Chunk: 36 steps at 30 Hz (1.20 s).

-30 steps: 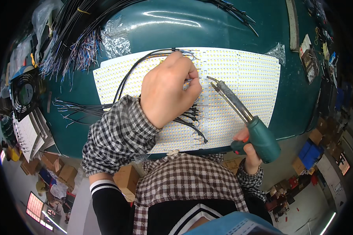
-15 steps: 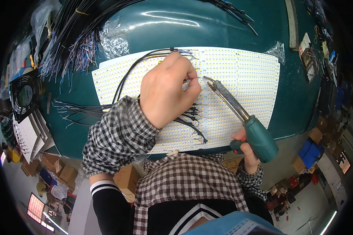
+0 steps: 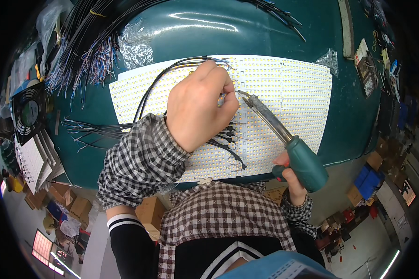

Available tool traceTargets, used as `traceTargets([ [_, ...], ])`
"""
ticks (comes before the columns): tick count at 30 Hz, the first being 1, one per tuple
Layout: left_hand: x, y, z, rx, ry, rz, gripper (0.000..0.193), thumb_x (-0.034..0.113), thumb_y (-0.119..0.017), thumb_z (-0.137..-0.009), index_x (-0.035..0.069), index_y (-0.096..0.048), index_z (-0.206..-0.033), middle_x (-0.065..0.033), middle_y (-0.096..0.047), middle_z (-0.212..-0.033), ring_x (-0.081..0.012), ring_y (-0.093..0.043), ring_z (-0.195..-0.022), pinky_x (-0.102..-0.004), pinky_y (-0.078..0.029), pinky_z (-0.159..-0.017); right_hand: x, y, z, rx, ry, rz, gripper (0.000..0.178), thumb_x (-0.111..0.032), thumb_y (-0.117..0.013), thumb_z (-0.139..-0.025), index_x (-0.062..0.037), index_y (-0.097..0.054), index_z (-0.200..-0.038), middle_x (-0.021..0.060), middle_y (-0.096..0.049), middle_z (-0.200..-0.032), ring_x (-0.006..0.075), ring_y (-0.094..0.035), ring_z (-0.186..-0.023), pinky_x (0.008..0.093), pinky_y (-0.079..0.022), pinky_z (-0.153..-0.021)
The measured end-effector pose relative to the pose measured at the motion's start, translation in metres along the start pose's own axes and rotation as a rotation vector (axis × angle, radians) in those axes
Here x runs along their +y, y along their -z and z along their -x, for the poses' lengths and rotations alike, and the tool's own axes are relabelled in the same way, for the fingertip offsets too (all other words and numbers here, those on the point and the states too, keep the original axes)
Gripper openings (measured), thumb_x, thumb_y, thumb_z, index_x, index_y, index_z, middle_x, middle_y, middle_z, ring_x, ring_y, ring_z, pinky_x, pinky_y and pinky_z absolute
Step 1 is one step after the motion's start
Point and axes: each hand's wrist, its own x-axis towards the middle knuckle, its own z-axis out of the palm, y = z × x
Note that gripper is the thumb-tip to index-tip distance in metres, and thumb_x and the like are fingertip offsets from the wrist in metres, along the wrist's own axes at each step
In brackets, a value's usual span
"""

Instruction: The person uses a soldering iron to attach black wires to a large LED panel. They hold the wires in place with one hand while applying heat with the other, working methodically across the surface of the panel.

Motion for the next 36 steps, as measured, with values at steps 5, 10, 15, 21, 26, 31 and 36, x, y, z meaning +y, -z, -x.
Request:
traceTargets([
  [5,0.001,0.000,0.000,0.000,0.004,-0.006,0.016,-0.003,-0.075,-0.077,0.003,-0.061,-0.084,-0.0094,-0.060,-0.081,-0.0241,-0.065,-0.070,-0.0329,-0.053,-0.063,0.001,-0.002,-0.001,0.021,-0.008,-0.034,0.054,-0.015,-0.088,-0.081,0.0093,-0.064,-0.122,0.0117,-0.076,-0.094,0.0178,-0.073,-0.085,0.0310,-0.058,-0.077],
  [10,0.001,0.000,0.000,-0.007,0.008,-0.013,0.016,-0.003,-0.075,-0.077,0.003,-0.061,-0.084,-0.0095,-0.060,-0.081,-0.0243,-0.064,-0.070,-0.0332,-0.053,-0.063,0.002,-0.001,0.000,0.016,-0.012,-0.007,0.054,-0.018,-0.088,-0.081,0.0090,-0.065,-0.122,0.0118,-0.076,-0.094,0.0173,-0.073,-0.083,0.0302,-0.058,-0.076],
  [15,0.001,0.001,0.000,-0.005,0.001,-0.015,0.016,-0.003,-0.075,-0.076,0.003,-0.061,-0.084,-0.0093,-0.060,-0.080,-0.0243,-0.064,-0.069,-0.0333,-0.053,-0.063,0.005,0.001,0.000,-0.010,0.012,0.041,0.053,-0.018,-0.088,-0.080,0.0087,-0.067,-0.120,0.0114,-0.076,-0.093,0.0173,-0.072,-0.083,0.0309,-0.058,-0.076],
  [21,0.000,0.000,0.000,0.006,-0.004,-0.009,0.016,-0.003,-0.074,-0.077,0.003,-0.061,-0.083,-0.0090,-0.060,-0.080,-0.0244,-0.064,-0.069,-0.0333,-0.053,-0.062,0.002,0.001,0.001,-0.005,0.005,0.024,0.052,-0.017,-0.086,-0.081,0.0094,-0.066,-0.121,0.0111,-0.076,-0.094,0.0194,-0.073,-0.085,0.0336,-0.058,-0.080],
  [26,0.000,-0.001,0.000,0.002,-0.005,-0.008,0.016,-0.003,-0.074,-0.077,0.003,-0.061,-0.083,-0.0091,-0.060,-0.080,-0.0243,-0.065,-0.069,-0.0331,-0.053,-0.062,0.005,0.002,0.001,0.002,0.033,-0.033,0.051,-0.016,-0.086,-0.082,0.0099,-0.065,-0.120,0.0119,-0.076,-0.094,0.0205,-0.074,-0.087,0.0341,-0.058,-0.083],
  [31,0.001,-0.001,0.000,-0.001,-0.006,-0.012,0.015,-0.002,-0.074,-0.078,0.003,-0.061,-0.084,-0.0093,-0.060,-0.081,-0.0242,-0.065,-0.069,-0.0332,-0.053,-0.062,-0.010,-0.008,0.001,0.059,-0.064,-0.131,0.046,-0.030,-0.076,-0.090,0.0073,-0.062,-0.112,0.0140,-0.068,-0.097,0.0262,-0.068,-0.087,0.0416,-0.058,-0.083],
  [36,0.010,0.009,0.002,0.068,-0.064,-0.098,0.016,0.001,-0.078,-0.080,0.003,-0.064,-0.089,-0.0099,-0.062,-0.083,-0.0253,-0.066,-0.072,-0.0333,-0.053,-0.063,-0.016,-0.005,-0.004,0.030,-0.026,-0.115,0.056,-0.040,-0.069,-0.094,0.0100,-0.060,-0.117,0.0148,-0.065,-0.096,0.0261,-0.066,-0.084,0.0410,-0.058,-0.077],
])
